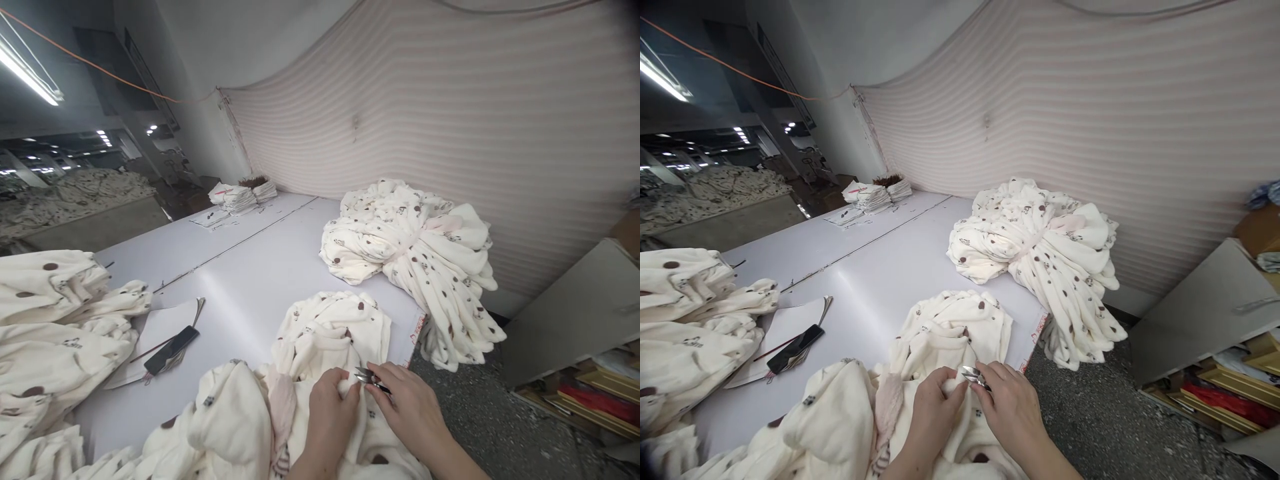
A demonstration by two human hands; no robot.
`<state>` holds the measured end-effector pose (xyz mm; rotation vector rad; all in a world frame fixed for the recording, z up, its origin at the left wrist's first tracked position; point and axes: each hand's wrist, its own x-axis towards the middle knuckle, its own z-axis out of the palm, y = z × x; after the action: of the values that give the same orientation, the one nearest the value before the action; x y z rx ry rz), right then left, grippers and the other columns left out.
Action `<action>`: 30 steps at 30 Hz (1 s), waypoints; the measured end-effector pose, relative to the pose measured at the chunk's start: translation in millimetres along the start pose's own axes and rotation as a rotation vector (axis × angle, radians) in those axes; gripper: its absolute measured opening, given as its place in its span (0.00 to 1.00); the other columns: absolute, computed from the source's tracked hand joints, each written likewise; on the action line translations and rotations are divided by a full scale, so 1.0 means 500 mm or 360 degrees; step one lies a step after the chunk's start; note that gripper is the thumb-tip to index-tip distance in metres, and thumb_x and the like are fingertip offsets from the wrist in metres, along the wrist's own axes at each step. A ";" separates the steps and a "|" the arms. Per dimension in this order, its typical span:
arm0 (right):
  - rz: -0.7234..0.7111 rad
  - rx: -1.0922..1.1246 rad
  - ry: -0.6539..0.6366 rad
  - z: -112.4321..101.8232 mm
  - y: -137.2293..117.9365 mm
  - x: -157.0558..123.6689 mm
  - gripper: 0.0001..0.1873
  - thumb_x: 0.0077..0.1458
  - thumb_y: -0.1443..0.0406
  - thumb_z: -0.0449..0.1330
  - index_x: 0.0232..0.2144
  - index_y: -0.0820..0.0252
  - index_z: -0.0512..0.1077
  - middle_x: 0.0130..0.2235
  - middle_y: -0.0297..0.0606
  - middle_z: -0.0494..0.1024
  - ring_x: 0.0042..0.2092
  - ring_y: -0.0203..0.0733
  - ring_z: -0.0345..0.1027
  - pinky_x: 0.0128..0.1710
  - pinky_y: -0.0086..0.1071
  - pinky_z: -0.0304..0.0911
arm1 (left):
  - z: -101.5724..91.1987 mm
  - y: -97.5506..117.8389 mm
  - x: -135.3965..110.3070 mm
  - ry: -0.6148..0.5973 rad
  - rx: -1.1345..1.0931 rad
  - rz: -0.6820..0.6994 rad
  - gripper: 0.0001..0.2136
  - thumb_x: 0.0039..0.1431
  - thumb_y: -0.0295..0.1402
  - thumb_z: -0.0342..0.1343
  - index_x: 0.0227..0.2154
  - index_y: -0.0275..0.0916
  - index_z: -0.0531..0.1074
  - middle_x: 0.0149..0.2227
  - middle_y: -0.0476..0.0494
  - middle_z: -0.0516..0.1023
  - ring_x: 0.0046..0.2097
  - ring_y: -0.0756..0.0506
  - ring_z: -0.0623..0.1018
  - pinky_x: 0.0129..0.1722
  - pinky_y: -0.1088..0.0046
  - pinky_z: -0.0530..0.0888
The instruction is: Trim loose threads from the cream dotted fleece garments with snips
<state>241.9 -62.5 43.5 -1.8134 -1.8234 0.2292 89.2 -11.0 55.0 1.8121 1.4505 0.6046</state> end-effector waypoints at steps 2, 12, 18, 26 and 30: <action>-0.0019 -0.0057 0.0000 0.000 -0.002 -0.001 0.14 0.60 0.63 0.52 0.46 0.56 0.71 0.37 0.38 0.78 0.38 0.44 0.71 0.37 0.34 0.62 | 0.003 0.000 0.000 0.0002 0.0065 0.0031 0.08 0.54 0.36 0.51 0.32 0.38 0.72 0.32 0.44 0.77 0.36 0.43 0.75 0.37 0.68 0.67; 0.0103 -0.0081 0.0090 0.011 -0.018 -0.008 0.13 0.60 0.63 0.50 0.38 0.55 0.74 0.33 0.38 0.79 0.34 0.44 0.72 0.33 0.33 0.61 | 0.018 -0.009 -0.004 0.0055 0.0233 0.0079 0.06 0.54 0.35 0.49 0.28 0.40 0.67 0.29 0.45 0.75 0.33 0.43 0.74 0.34 0.68 0.65; 0.0542 0.0706 0.0080 0.039 0.007 0.005 0.16 0.57 0.56 0.52 0.32 0.54 0.77 0.32 0.38 0.81 0.33 0.45 0.73 0.32 0.32 0.64 | 0.016 -0.011 -0.006 0.0064 0.0294 0.0058 0.06 0.54 0.36 0.50 0.26 0.40 0.67 0.27 0.45 0.75 0.32 0.42 0.74 0.33 0.68 0.64; 0.0489 0.1008 0.0025 0.030 0.029 -0.007 0.15 0.53 0.55 0.58 0.37 0.54 0.77 0.40 0.38 0.80 0.42 0.47 0.73 0.42 0.36 0.65 | 0.005 -0.004 -0.017 -0.0072 0.0298 0.0101 0.06 0.55 0.35 0.52 0.31 0.39 0.70 0.31 0.44 0.76 0.37 0.41 0.75 0.39 0.64 0.68; 0.0571 0.1071 0.0127 0.048 0.047 0.008 0.18 0.56 0.53 0.53 0.35 0.59 0.75 0.36 0.39 0.79 0.39 0.46 0.72 0.39 0.35 0.65 | -0.038 -0.024 -0.084 -0.0504 0.0223 0.0147 0.10 0.58 0.38 0.54 0.40 0.41 0.71 0.44 0.44 0.74 0.44 0.44 0.74 0.44 0.63 0.71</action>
<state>250.7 -51.0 13.1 -1.5976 -1.1481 0.7872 57.1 -45.7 60.9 1.9884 1.2254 0.2485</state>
